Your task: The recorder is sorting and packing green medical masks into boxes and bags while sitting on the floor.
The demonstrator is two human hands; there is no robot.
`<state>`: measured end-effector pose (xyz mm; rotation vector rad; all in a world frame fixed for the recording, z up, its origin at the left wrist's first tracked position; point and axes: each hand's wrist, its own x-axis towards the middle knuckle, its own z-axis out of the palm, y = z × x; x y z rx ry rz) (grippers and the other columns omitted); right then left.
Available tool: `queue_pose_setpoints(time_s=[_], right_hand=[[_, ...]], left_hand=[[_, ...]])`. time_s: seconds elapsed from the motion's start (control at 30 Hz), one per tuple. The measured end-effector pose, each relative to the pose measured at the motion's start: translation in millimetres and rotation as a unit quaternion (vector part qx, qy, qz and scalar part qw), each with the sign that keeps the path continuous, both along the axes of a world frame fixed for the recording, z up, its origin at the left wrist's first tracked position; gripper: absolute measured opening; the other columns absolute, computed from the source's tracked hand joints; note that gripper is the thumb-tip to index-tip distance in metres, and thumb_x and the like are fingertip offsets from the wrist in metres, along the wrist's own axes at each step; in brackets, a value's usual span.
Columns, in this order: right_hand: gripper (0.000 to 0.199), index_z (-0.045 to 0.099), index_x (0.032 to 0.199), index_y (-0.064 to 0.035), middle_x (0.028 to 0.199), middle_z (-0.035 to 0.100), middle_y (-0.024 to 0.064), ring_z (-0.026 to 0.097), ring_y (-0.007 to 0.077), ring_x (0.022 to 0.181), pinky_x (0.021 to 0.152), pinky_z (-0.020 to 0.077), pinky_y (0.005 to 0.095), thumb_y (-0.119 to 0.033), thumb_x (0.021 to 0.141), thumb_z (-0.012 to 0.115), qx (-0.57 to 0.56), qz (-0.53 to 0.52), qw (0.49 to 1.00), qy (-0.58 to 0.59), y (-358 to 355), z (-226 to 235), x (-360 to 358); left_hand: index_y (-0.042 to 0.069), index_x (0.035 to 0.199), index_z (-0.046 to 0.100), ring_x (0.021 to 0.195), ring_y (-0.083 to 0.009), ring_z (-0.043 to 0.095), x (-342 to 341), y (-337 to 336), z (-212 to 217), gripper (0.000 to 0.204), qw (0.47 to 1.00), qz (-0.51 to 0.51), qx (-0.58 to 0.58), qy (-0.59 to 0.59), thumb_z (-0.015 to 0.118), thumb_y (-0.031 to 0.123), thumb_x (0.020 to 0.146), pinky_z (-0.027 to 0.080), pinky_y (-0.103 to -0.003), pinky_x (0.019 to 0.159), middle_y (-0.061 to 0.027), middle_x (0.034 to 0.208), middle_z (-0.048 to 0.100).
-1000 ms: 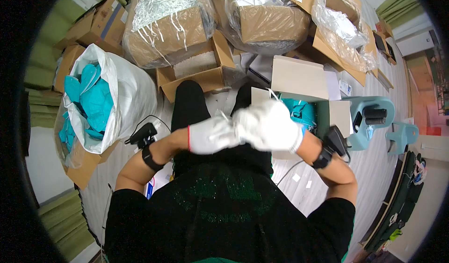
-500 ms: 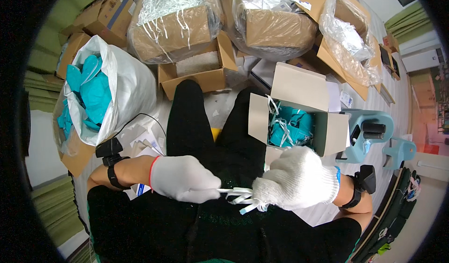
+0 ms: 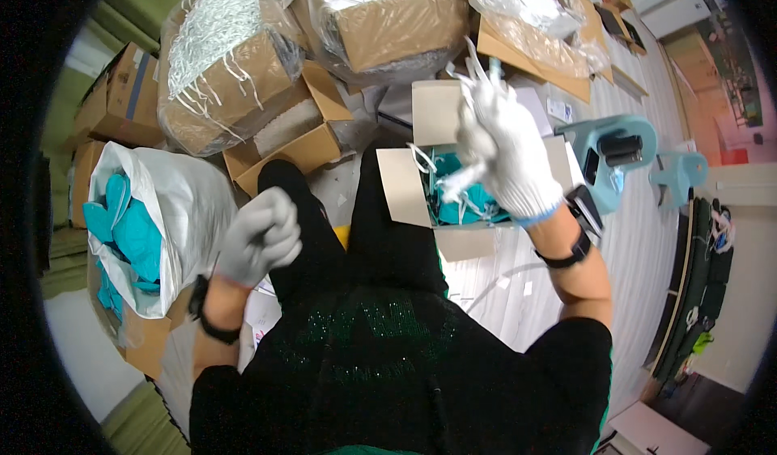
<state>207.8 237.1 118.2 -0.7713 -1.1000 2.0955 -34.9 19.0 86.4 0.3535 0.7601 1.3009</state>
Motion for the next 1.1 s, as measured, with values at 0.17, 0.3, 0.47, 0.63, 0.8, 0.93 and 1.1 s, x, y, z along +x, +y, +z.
queue_pose_setpoints(time_s=[0.17,0.3,0.47,0.63,0.8,0.93,1.1], right_hand=[[0.019,0.056,0.092,-0.0079,0.056,0.03,-0.0069,0.031,0.0067,0.05,0.045,0.0282,0.021,-0.024,0.098,0.047,-0.147,0.028,0.98,0.133,7.3,-29.2,-33.0],[0.022,0.055,0.09,-0.0076,0.056,0.03,-0.0064,0.03,0.007,0.049,0.044,0.0251,0.0213,-0.025,0.099,0.045,-0.178,0.012,0.981,0.082,-6.6,-34.1,-50.5],[0.02,0.053,0.087,-0.0081,0.058,0.033,-0.0059,0.029,0.0068,0.048,0.042,0.0248,0.0212,-0.024,0.098,0.047,-0.127,-0.006,0.992,0.022,-13.7,-48.0,-61.6],[0.02,0.061,0.093,-0.006,0.073,0.053,-0.0017,0.039,0.0055,0.056,0.048,0.0316,0.0199,-0.025,0.095,0.056,0.009,-0.059,0.997,-0.038,-17.6,-65.4,-72.8],[0.012,0.06,0.094,0.0021,0.085,0.061,0.0044,0.058,0.0121,0.083,0.076,0.048,0.0266,-0.007,0.091,0.053,0.218,-0.026,0.965,-0.147,-25.5,-64.2,-73.7],[0.01,0.059,0.083,-0.0068,0.075,0.06,0.0091,0.062,0.019,0.069,0.062,0.0489,0.0293,-0.012,0.09,0.053,0.5,0.151,0.826,-0.209,-23.7,-60.5,-44.4],[0.018,0.062,0.084,-0.0173,0.059,0.055,0.0053,0.055,0.026,0.048,0.045,0.0443,0.0337,-0.035,0.086,0.062,0.635,0.314,0.697,-0.109,-36.7,-50.5,-20.2]], left_hand=[[0.0,0.108,0.056,0.063,-0.0055,0.042,42.7,63.8,-54.9,0.026,0.997,0.017,0.015,0.07,0.049,0.023,0.096,0.032,-0.02,0.054,-0.0024,0.083,0.053],[0.0,0.108,0.062,0.058,-0.0044,0.043,55.7,88.7,-90.4,0.042,0.971,0.072,0.091,0.207,0.046,0.039,0.1,0.032,-0.019,0.051,-0.0015,0.079,0.06],[0.002,0.12,0.057,0.057,-0.0047,0.041,60.1,89.7,-85.0,0.061,0.996,-0.025,0.05,0.075,0.027,0.051,0.101,0.031,-0.019,0.05,-0.004,0.083,0.061],[-0.001,0.112,0.06,0.06,-0.0143,0.055,69.9,94.3,-72.9,0.047,0.934,-0.002,0.073,0.349,0.046,0.042,0.098,0.042,-0.027,0.052,-0.0096,0.084,0.066],[-0.003,0.099,0.062,0.081,-0.0375,0.063,72.3,93.5,-92.1,0.025,0.745,0.027,0.234,0.624,0.048,0.018,0.095,0.049,-0.044,0.066,-0.0221,0.089,0.064],[-0.001,0.096,0.062,0.075,-0.0298,0.063,53.6,70.6,-52.8,0.018,0.723,-0.09,0.284,0.623,0.05,0.009,0.088,0.051,-0.038,0.064,-0.0156,0.082,0.063],[0.002,0.086,0.058,0.069,-0.0314,0.059,46.0,40.0,-35.7,0.017,0.792,-0.198,0.26,0.516,0.048,0.015,0.093,0.048,-0.04,0.066,-0.0141,0.071,0.055]])
